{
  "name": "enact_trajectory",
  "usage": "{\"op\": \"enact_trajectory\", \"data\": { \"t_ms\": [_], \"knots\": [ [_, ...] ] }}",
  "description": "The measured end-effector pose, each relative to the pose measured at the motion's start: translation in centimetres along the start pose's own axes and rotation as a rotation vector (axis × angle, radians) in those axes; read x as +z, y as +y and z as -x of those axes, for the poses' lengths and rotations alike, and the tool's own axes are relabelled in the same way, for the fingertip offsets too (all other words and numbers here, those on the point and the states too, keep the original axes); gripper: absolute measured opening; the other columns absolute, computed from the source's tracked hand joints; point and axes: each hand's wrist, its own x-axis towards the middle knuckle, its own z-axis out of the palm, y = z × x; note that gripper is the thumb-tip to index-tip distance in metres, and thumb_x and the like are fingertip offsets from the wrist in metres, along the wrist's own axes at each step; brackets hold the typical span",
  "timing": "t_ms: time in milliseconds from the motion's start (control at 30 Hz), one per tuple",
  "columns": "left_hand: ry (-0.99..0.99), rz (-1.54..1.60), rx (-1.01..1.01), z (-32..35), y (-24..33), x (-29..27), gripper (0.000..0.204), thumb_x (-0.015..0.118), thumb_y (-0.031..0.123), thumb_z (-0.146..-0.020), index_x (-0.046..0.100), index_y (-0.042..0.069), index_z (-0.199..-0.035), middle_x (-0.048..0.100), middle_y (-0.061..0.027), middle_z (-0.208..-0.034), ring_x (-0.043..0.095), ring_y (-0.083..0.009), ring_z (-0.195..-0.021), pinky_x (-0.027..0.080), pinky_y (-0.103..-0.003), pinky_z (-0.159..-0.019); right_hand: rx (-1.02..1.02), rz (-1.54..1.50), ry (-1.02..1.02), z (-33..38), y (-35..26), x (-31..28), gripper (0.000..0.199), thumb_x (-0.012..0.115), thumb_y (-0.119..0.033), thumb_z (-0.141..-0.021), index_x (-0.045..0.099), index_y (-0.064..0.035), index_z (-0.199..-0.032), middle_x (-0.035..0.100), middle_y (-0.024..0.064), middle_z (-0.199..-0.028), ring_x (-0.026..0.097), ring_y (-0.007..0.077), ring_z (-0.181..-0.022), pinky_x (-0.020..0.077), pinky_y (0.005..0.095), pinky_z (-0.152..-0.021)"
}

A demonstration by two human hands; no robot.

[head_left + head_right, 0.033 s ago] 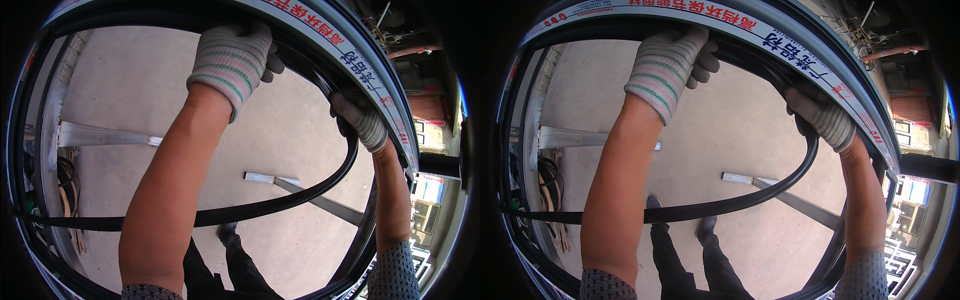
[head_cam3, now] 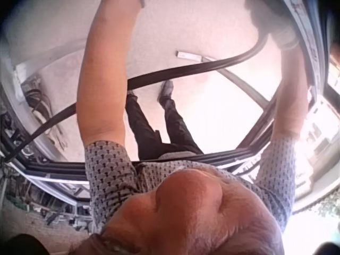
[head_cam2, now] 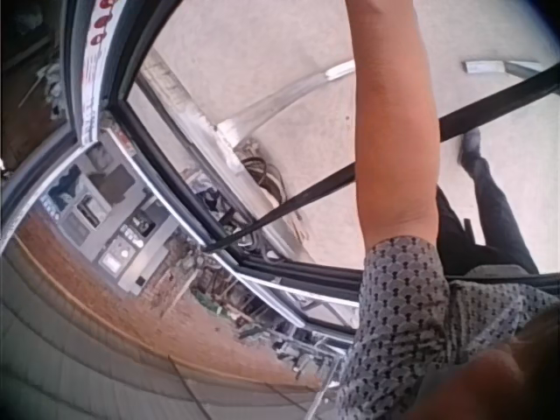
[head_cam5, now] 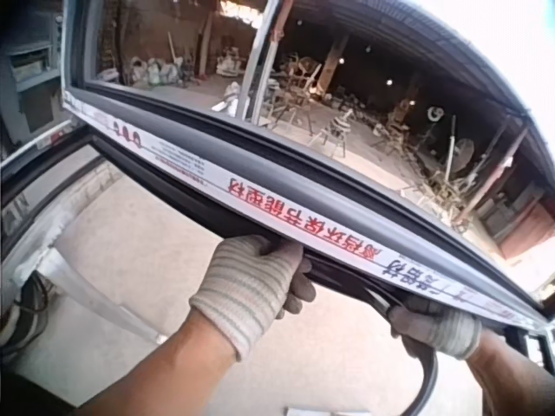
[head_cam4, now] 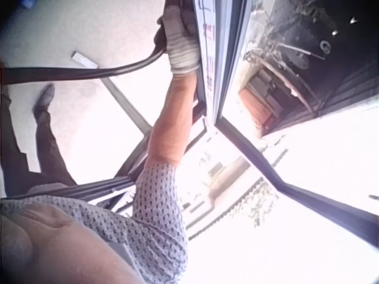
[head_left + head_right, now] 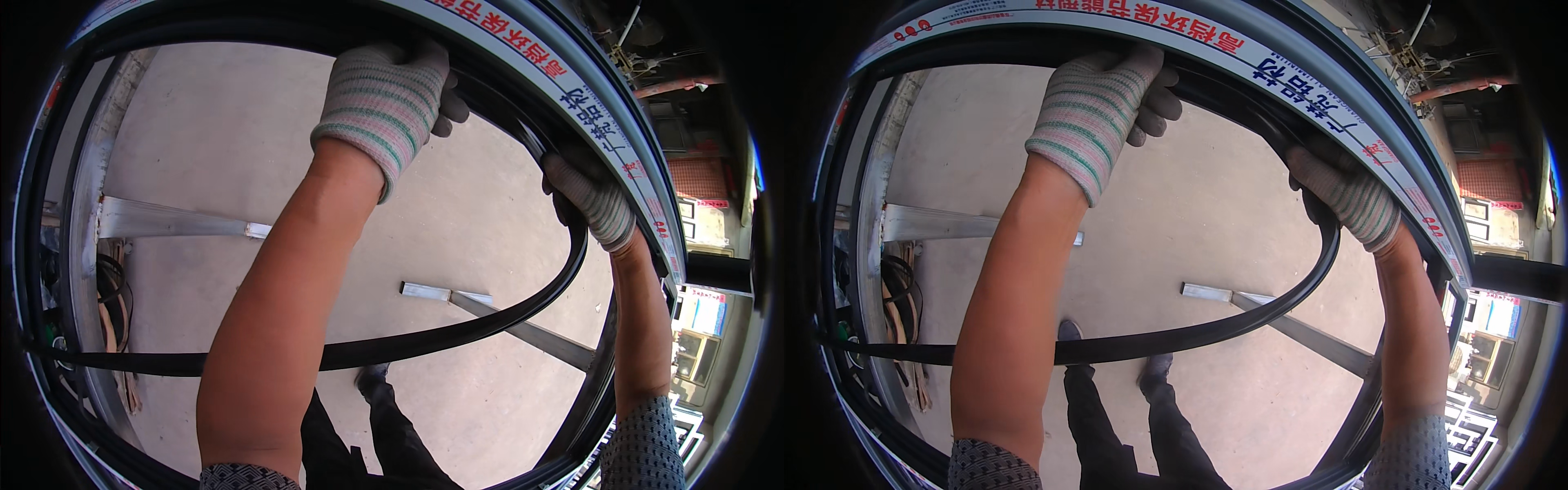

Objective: The person installs a black rubber seal strip into the groove of a large metal window frame. They press the seal firmly along the frame's edges and corners, working around the perimeter to ensure it is seated properly.

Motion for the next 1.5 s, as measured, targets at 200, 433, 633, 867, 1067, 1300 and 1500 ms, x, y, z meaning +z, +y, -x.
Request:
{"op": "enact_trajectory", "data": {
  "t_ms": [200,433,633,867,1067,1300,1500],
  "knots": [
    [0.079,0.058,0.064,0.3,-0.3,-1.7,0.031,0.061,0.034,-0.102,0.072,0.005,-0.098,0.075,-0.0083,-0.075,0.070,-0.0135,-0.064,0.056,-0.027,-0.061,0.095,-0.044,-0.046,0.2,-0.5,-0.2,0.036,0.073,-0.037,-0.095,0.069,-0.0042,-0.079,0.058,0.0022,-0.057,0.053,0.0120,-0.044,0.0428,0.0253,-0.046],
    [0.151,0.178,0.082,-0.4,-0.8,-3.3,0.028,0.061,0.030,-0.101,0.071,0.004,-0.101,0.074,-0.0096,-0.075,0.069,-0.0139,-0.063,0.057,-0.027,-0.060,0.124,-0.023,-0.040,0.1,-0.6,0.0,0.034,0.072,-0.033,-0.095,0.069,-0.0036,-0.079,0.057,0.0022,-0.056,0.052,0.0119,-0.043,0.0411,0.0254,-0.045],
    [0.216,0.187,0.038,-0.7,-0.3,-2.8,0.026,0.065,0.028,-0.097,0.070,0.002,-0.100,0.073,-0.0116,-0.077,0.067,-0.0150,-0.062,0.055,-0.027,-0.059,0.138,-0.047,-0.038,0.1,-0.7,0.1,0.033,0.074,-0.033,-0.094,0.069,-0.0038,-0.079,0.056,0.0018,-0.054,0.051,0.0116,-0.042,0.0402,0.0249,-0.045],
    [0.248,0.176,0.039,-0.9,-0.4,-2.8,0.025,0.070,0.030,-0.094,0.071,0.006,-0.087,0.070,-0.0062,-0.070,0.063,-0.0117,-0.059,0.048,-0.026,-0.055,0.106,-0.093,-0.028,0.2,0.1,0.1,0.038,0.075,-0.040,-0.093,0.069,-0.0042,-0.080,0.058,0.0018,-0.055,0.053,0.0119,-0.045,0.0407,0.0259,-0.046],
    [0.306,0.282,0.096,-1.2,-0.6,-5.5,0.025,0.073,0.030,-0.093,0.072,0.006,-0.092,0.070,-0.0062,-0.072,0.063,-0.0114,-0.060,0.049,-0.026,-0.055,0.114,-0.060,0.013,0.3,-0.6,0.2,0.027,0.078,-0.029,-0.091,0.072,-0.0052,-0.080,0.061,0.0016,-0.059,0.055,0.0114,-0.046,0.0424,0.0253,-0.046],
    [0.376,0.253,0.057,-1.5,0.3,-5.1,0.020,0.074,0.025,-0.091,0.071,0.006,-0.089,0.067,-0.0048,-0.069,0.058,-0.0116,-0.057,0.046,-0.027,-0.054,0.104,-0.032,-0.049,0.2,-0.3,-0.4,0.027,0.078,-0.031,-0.091,0.073,-0.0057,-0.082,0.061,0.0015,-0.061,0.056,0.0127,-0.051,0.0453,0.0266,-0.052],
    [0.393,0.202,0.045,-1.9,0.5,-5.0,0.021,0.074,0.027,-0.091,0.070,0.007,-0.086,0.066,-0.0042,-0.068,0.058,-0.0113,-0.056,0.045,-0.027,-0.053,0.082,-0.045,-0.051,0.3,0.0,-0.3,0.035,0.076,-0.036,-0.092,0.072,-0.0045,-0.078,0.059,0.0018,-0.058,0.054,0.0133,-0.047,0.0436,0.0274,-0.049]
  ]
}}
